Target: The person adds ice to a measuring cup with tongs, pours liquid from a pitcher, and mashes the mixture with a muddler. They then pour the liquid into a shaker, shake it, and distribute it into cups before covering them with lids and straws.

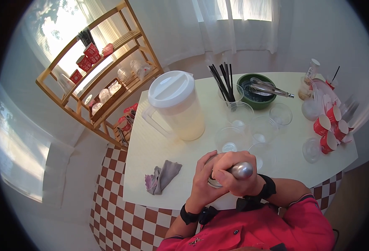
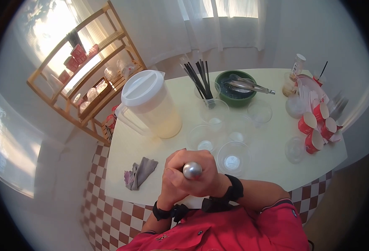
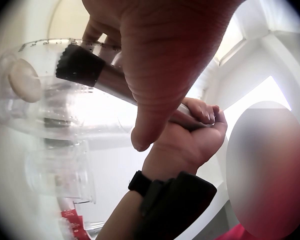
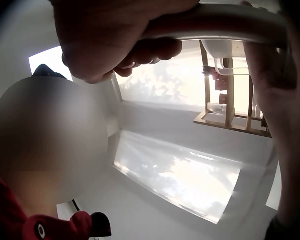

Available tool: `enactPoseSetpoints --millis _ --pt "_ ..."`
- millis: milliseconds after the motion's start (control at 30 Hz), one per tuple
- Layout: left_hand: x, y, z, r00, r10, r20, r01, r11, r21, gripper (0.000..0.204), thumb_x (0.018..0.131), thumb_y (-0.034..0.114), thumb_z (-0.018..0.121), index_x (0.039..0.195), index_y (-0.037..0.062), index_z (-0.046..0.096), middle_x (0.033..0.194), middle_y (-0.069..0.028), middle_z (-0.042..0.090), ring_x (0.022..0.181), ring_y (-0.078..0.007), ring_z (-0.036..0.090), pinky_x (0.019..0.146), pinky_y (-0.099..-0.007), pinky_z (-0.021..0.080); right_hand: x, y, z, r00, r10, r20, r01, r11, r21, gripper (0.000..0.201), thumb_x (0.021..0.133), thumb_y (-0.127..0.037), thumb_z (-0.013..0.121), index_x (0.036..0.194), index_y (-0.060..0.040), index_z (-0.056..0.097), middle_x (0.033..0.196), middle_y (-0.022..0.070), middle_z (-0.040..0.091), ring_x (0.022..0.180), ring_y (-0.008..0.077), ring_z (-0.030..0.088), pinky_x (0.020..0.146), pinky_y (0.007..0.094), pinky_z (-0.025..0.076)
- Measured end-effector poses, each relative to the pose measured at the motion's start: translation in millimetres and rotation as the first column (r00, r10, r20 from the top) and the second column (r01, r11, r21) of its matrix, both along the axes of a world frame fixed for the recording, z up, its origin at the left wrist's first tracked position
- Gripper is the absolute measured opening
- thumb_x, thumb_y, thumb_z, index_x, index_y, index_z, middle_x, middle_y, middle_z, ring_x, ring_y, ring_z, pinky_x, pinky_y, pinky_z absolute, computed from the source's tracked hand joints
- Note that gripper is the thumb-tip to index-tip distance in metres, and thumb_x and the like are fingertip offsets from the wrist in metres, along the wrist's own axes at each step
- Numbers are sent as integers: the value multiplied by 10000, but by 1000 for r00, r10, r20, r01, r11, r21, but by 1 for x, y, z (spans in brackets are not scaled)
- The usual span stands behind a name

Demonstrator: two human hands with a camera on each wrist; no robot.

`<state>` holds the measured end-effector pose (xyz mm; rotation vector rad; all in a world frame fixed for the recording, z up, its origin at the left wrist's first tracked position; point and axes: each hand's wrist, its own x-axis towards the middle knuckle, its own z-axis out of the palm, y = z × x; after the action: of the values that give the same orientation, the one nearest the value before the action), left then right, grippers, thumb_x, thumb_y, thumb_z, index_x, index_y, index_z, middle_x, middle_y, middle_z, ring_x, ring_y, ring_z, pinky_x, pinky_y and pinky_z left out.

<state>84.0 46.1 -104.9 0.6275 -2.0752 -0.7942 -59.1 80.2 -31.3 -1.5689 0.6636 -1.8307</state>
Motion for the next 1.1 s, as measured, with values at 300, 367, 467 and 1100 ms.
enactPoseSetpoints --millis 300,367,467,1100 --pt "-1 4 -3 996 35 -80 -32 999 42 817 646 193 944 1366 56 581 1408 -205 533 1320 -378 524 1063 -461 482 -5 5 0 971 192 143 -217 958 185 88 948 -14 604 876 13 648 814 87 714 763 120 655 679 288 541" --pt "-2 8 3 996 49 -76 -45 997 60 814 646 192 941 1363 52 581 1408 -203 534 1321 -376 523 1066 -461 479 -8 6 5 962 221 160 -245 958 151 94 950 -13 600 875 15 648 814 87 717 769 115 656 682 286 542" --pt "-2 9 12 996 51 -67 -47 997 57 811 647 188 936 1362 48 580 1402 -200 539 1323 -374 520 1069 -461 475 -17 8 21 958 236 164 -269 936 226 89 943 -17 609 869 10 651 801 76 724 748 110 659 674 280 540" --pt "4 11 10 996 65 -64 -56 989 135 644 717 181 884 1297 38 642 1389 -193 567 1316 -366 532 1047 -455 487 -4 -1 13 973 161 164 -205 929 309 73 872 -61 712 812 -48 673 680 51 647 586 160 612 579 284 495"
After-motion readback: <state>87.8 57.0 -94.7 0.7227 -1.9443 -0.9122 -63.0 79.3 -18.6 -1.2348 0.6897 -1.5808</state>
